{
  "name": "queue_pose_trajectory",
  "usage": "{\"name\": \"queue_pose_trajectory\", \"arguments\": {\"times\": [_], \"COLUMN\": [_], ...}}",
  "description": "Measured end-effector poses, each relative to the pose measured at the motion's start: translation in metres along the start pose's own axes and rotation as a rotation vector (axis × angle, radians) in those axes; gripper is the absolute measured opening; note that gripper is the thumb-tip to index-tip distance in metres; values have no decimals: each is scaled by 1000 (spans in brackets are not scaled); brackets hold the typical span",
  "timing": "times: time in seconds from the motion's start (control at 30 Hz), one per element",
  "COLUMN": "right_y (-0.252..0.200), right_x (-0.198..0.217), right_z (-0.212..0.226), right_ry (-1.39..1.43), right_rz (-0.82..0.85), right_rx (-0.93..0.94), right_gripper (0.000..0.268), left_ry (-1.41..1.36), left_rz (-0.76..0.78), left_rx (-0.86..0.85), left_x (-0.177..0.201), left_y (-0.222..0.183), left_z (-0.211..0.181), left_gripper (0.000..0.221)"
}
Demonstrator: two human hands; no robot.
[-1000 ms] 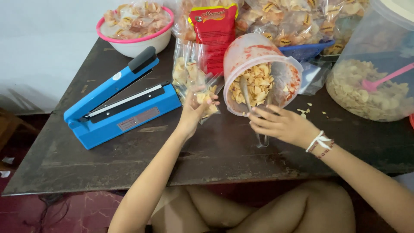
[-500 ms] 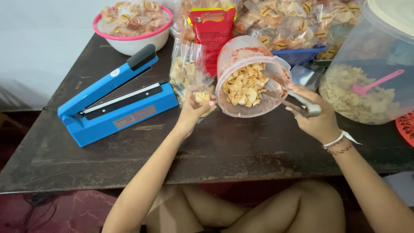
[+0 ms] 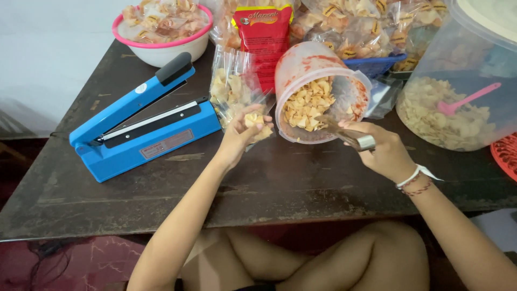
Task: Packaging snacks by filling small plastic bags using tongs and sealing them with a heat sealer.
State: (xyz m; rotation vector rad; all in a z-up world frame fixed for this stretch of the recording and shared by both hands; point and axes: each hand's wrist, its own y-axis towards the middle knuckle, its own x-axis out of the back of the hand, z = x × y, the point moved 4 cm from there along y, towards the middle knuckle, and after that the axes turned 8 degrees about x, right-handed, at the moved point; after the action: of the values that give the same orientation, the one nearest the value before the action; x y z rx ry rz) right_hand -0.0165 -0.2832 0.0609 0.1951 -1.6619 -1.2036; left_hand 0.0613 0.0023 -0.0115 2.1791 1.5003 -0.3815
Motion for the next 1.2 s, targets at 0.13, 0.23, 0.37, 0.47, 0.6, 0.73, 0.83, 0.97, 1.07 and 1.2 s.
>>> {"name": "queue_pose_trajectory", "arguments": {"times": [0.13,0.23,0.37,0.47,0.6,0.73,0.83,0.97,1.07,1.2], "right_y": [3,6,8,-7,-17,-18,-16,-28,-16,7], "right_x": [-7,-9,-10,-12,-2,12,16,14,27,65], "right_z": [-1,1,2,-18,-46,-63,-65,-91,-81,-57], "right_ry": [-27,-70,-66,-37,-6,-125,-69,-93,492,505], "right_rz": [4,7,-23,-78,-144,-164,-264,-294,-528,-535], "right_rx": [65,97,90,-14,-97,-291,-293,-438,-548,-635], "right_gripper": [27,27,22,24,20,10,17,57,27,21], "left_ry": [46,77,109,149,317,519,484,632,611,621], "left_rz": [26,44,90,118,124,218,250,209,226,223], "left_rx": [18,16,1,-13,-8,-14,25,17,49,74], "left_x": [5,7,-11,-20,-28,-31,-32,-27,-34,-35], "left_y": [4,4,-6,-10,-18,-20,-21,-20,-23,-24], "left_z": [9,9,-5,-12,-25,-22,-17,-16,-21,-22], "left_gripper": [53,52,53,52,50,35,34,36,32,33]}}
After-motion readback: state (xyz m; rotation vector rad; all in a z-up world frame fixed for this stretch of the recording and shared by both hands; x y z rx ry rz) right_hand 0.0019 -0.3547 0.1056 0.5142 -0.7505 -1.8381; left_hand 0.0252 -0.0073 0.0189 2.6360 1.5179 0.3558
